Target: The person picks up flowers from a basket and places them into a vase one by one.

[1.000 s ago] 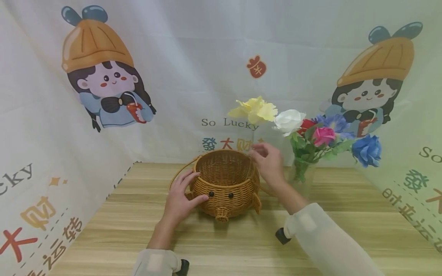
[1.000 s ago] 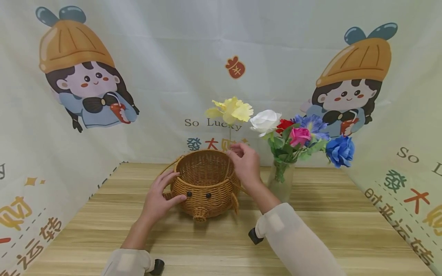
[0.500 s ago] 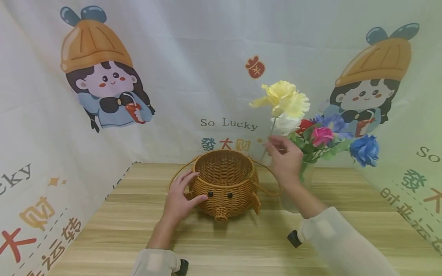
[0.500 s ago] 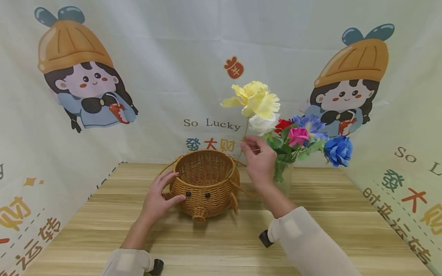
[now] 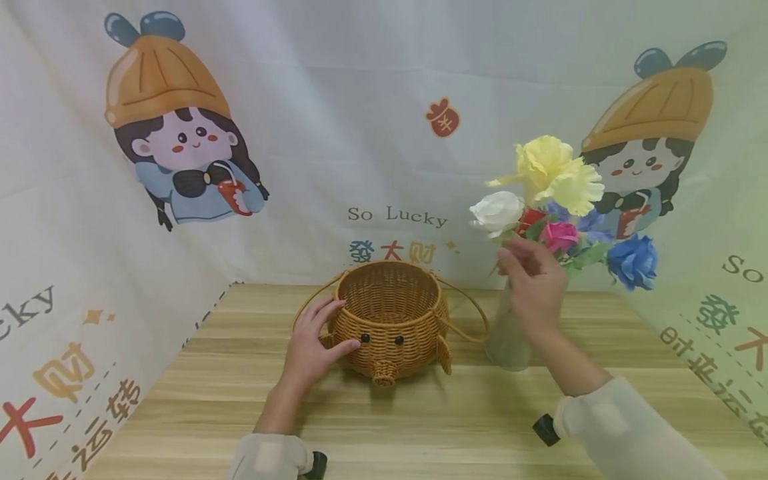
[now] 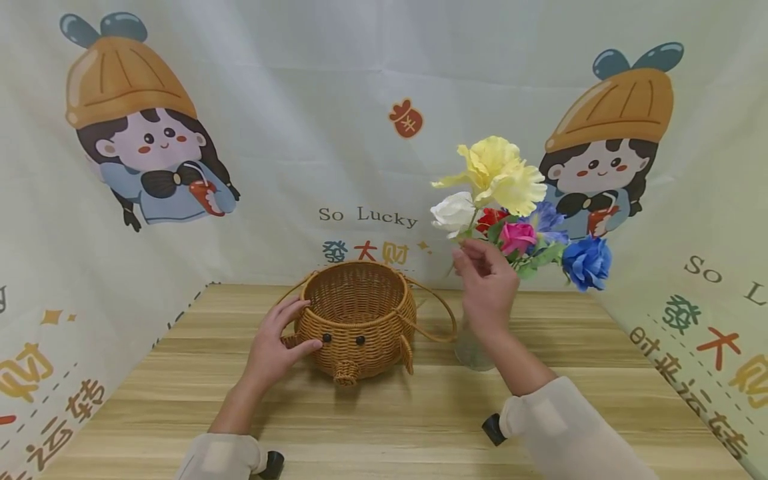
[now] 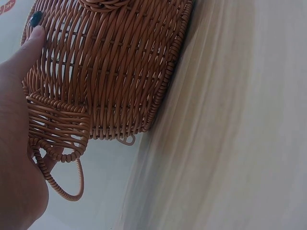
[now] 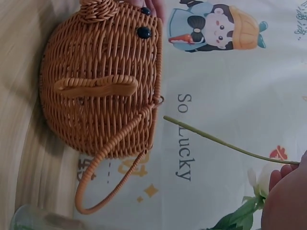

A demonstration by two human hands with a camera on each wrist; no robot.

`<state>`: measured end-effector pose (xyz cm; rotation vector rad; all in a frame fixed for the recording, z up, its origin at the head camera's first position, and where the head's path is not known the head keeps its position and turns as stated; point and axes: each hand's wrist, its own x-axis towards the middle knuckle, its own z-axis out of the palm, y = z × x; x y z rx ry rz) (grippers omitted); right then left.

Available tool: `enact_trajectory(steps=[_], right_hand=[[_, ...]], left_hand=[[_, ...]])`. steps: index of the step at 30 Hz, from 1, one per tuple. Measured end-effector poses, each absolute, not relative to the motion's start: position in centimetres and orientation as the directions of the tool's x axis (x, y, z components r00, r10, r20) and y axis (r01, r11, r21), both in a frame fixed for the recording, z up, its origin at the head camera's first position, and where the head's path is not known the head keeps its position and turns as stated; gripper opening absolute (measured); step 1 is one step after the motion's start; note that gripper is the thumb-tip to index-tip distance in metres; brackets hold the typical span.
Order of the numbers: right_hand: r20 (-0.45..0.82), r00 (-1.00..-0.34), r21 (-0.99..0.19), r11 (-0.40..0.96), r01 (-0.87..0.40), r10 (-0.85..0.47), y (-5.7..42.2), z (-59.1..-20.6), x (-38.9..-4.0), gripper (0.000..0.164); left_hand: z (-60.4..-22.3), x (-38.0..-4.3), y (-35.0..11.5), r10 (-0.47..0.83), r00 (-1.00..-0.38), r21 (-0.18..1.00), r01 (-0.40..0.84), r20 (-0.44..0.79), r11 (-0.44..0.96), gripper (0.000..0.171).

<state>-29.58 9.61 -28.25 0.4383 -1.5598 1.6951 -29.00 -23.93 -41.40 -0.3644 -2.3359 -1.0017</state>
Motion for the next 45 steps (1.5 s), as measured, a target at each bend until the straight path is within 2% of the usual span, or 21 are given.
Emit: enact_trajectory(steps=[5, 11, 19, 32, 41, 45], right_hand=[[0.686, -0.656, -0.712, 0.103, -0.695, 0.315, 10.8, -28.5, -29.4, 0.020], [0.690, -0.634, -0.707, 0.136, -0.694, 0.348, 12.2, -28.4, -29.2, 0.020], [0.723, -0.573, -0.671, 0.197, -0.715, 0.386, 13.8, -27.6, -29.6, 0.019], [0.705, -0.462, -0.630, 0.177, -0.756, 0.538, 15.1, -25.7, -29.6, 0.015], [0.731, -0.356, -0.514, 0.126, -0.848, 0.582, 15.3, -24.4, -29.5, 0.013], [0.722, -0.349, -0.525, 0.144, -0.839, 0.597, 15.2, -24.1, -29.3, 0.010]], left_hand=[[-41.4, -29.0, -24.0, 0.028, -0.800, 0.575, 0.454, 0.600, 0.681, 0.071], [-41.5, -29.1, -23.9, 0.030, -0.797, 0.569, 0.456, 0.603, 0.684, 0.072], [-41.7, -29.1, -24.0, 0.032, -0.796, 0.569, 0.460, 0.605, 0.682, 0.072], [-41.6, -29.2, -24.0, 0.034, -0.793, 0.568, 0.464, 0.608, 0.679, 0.071], [-41.6, -29.1, -23.9, 0.029, -0.796, 0.568, 0.457, 0.605, 0.684, 0.071], [-41.6, -29.1, -24.0, 0.029, -0.796, 0.567, 0.456, 0.605, 0.686, 0.071]])
